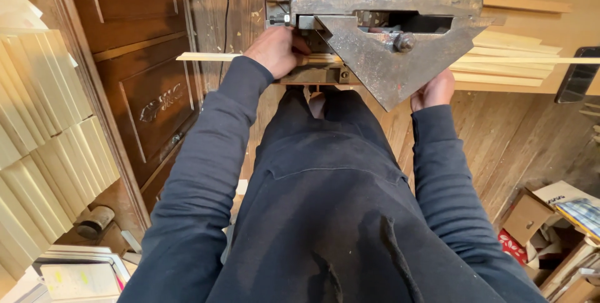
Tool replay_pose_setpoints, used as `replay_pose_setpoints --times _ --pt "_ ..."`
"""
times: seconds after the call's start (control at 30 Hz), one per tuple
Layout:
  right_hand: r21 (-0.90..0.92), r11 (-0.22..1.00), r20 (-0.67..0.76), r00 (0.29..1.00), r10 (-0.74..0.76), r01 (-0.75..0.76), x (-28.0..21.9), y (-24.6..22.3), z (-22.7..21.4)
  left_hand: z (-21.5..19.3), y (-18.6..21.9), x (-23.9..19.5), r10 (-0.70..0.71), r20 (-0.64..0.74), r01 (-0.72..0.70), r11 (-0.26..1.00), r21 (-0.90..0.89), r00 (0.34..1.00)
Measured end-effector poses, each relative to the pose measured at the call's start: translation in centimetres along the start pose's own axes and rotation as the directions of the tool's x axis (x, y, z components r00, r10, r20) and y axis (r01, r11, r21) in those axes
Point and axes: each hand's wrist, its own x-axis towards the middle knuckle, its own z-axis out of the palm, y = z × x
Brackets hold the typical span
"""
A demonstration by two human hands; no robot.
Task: Cutting thin wood moulding strips into mitred sections using a manual guillotine chopper.
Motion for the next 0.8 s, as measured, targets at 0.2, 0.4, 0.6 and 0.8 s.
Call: replay_pose_setpoints --times 0.2,0.4,0.6,0.8 --pt "-0.082 0.993 0.030 0.997 -0.077 0.079 0.6 1.1 -0.6 -0.2 0.1 0.3 -0.055 0.092 0.053 0.998 0.017 0.994" --pt "-0.107 0.985 0.085 0.988 -0.129 0.138 0.6 1.1 -0.3 -0.2 0.5 0.4 0.002 0.068 -0.002 1.000 -0.002 0.998" --pt "-0.087 0.978 0.079 0.980 -0.181 0.187 0.9 1.4 -0.7 -0.1 0.7 0.6 0.039 0.075 -0.037 0.999 -0.035 0.996" --pt "-0.154 0.977 0.076 0.988 -0.136 0.147 0.2 1.2 -0.6 -0.1 0.8 0.5 0.026 0.088 -0.022 0.999 -0.048 0.996"
